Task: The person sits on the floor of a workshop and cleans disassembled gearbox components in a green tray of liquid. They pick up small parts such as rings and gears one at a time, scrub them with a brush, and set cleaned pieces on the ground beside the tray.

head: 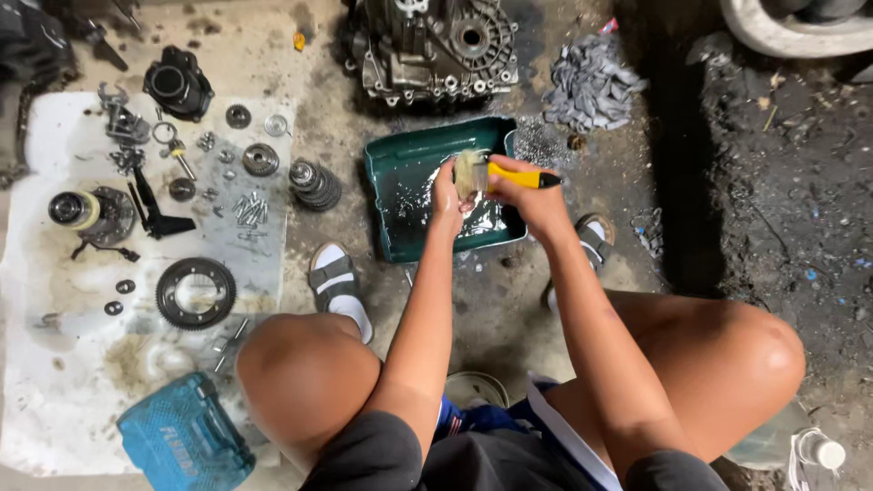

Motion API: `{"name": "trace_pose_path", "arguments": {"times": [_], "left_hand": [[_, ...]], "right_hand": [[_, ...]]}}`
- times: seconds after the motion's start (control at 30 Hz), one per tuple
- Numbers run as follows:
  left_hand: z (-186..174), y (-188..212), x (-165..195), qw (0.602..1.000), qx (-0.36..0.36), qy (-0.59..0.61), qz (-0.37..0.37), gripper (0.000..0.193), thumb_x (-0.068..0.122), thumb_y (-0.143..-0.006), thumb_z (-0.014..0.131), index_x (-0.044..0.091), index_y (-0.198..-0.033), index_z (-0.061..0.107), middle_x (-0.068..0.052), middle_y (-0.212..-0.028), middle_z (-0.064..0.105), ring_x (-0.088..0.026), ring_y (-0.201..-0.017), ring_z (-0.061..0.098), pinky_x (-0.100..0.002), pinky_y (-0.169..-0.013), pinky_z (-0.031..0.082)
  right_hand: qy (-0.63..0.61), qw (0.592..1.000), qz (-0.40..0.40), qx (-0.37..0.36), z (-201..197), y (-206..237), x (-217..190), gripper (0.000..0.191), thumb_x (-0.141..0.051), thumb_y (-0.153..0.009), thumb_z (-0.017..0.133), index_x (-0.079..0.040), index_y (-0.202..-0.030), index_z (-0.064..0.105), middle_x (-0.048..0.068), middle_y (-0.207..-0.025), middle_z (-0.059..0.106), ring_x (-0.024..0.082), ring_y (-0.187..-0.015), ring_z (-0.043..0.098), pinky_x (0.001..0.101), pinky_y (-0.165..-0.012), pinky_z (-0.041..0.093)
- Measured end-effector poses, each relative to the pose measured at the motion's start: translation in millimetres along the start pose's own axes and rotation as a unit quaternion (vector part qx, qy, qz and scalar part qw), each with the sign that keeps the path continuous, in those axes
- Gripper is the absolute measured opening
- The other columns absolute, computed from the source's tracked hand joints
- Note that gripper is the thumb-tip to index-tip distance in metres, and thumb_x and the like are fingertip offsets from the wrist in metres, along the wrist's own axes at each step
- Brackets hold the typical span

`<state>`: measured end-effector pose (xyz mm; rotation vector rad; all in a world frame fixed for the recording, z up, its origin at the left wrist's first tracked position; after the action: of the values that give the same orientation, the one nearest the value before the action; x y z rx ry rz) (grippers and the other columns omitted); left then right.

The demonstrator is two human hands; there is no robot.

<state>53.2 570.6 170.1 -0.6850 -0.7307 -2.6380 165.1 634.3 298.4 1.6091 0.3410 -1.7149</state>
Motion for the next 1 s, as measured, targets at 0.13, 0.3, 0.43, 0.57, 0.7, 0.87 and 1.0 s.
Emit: {"name": "trace_pose_path", "arguments": {"times": [0.13,0.3,0.43,0.57,0.7,0.87,1.0], "left_hand": [[7.0,20.7,3.0,0.992,0.087,0.083,-0.044,0.043,0.042,-0.106,0.034,0.011,-0.098,0.062,-0.004,-0.080,0.065,-0.016,-0.057,0.062,-0.030,-0.045,0.044],[11.0,39.0,2.7,0.998,0.054,-0.023,-0.034,0.040,0.044,-0.104,0.036,0.018,-0.091,0.064,0.000,-0.071,0.064,-0.011,-0.047,0.052,-0.025,-0.034,0.030],[8.5,41.2,6.3,0.987,0.097,-0.115,0.047,0.047,0.049,-0.105,0.040,0.013,-0.092,0.066,0.000,-0.074,0.062,-0.011,-0.057,0.051,-0.028,-0.044,0.037],[15.3,42.1,21.9,0.971,0.095,-0.132,0.177,0.035,0.037,-0.105,0.051,0.006,-0.100,0.066,-0.002,-0.084,0.066,-0.012,-0.074,0.061,-0.030,-0.064,0.051],[26.6,49.5,36.3,0.948,0.052,-0.171,0.264,0.032,0.033,-0.110,0.054,0.004,-0.101,0.065,-0.002,-0.090,0.063,-0.012,-0.081,0.057,-0.030,-0.073,0.049],[30.2,59.8,18.2,0.985,0.114,-0.062,0.112,0.035,0.043,-0.102,0.055,0.010,-0.106,0.066,0.003,-0.085,0.066,-0.008,-0.068,0.059,-0.023,-0.053,0.041],[24.6,57.7,17.9,0.980,0.125,-0.138,0.067,0.039,0.050,-0.095,0.052,0.014,-0.105,0.065,0.002,-0.076,0.064,-0.008,-0.052,0.052,-0.024,-0.038,0.029]], "right_hand": [[0.000,0.999,-0.019,-0.036,13.9,21.7,-7.8,0.034,-0.005,-0.094,0.072,0.003,-0.127,0.068,0.014,-0.117,0.074,0.020,-0.093,0.073,0.0316,-0.083,0.064],[0.016,0.993,-0.110,-0.031,20.3,30.0,-3.7,0.030,-0.006,-0.097,0.071,0.003,-0.126,0.070,0.011,-0.118,0.073,0.017,-0.098,0.072,0.0332,-0.084,0.066],[0.220,0.941,-0.259,0.005,25.5,54.0,-10.2,0.028,-0.008,-0.102,0.072,-0.001,-0.129,0.073,0.012,-0.120,0.077,0.017,-0.104,0.072,0.0345,-0.093,0.059],[0.405,0.846,-0.347,-0.008,49.6,82.9,-9.6,0.040,-0.003,-0.094,0.071,0.000,-0.133,0.070,0.018,-0.122,0.073,0.025,-0.107,0.071,0.0373,-0.093,0.057],[0.321,0.900,-0.293,0.040,50.0,81.2,-6.1,0.036,-0.003,-0.095,0.073,0.001,-0.131,0.070,0.017,-0.115,0.076,0.025,-0.103,0.075,0.0386,-0.091,0.057],[-0.204,0.976,-0.037,0.070,10.8,48.1,19.5,0.040,-0.002,-0.095,0.067,0.009,-0.133,0.062,0.021,-0.115,0.071,0.029,-0.097,0.073,0.0417,-0.090,0.063],[-0.347,0.935,0.033,0.060,3.5,42.4,35.8,0.046,-0.004,-0.094,0.065,0.009,-0.137,0.055,0.021,-0.118,0.069,0.030,-0.102,0.073,0.0419,-0.091,0.066]]}}
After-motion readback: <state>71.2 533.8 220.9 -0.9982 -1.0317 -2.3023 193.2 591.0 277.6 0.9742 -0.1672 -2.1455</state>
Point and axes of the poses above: each hand's wrist, its own y-axis away from the middle knuckle, its own z-axis out of the palm, x = y × z, the point moved 6 cm from there along -y, towards the middle knuckle
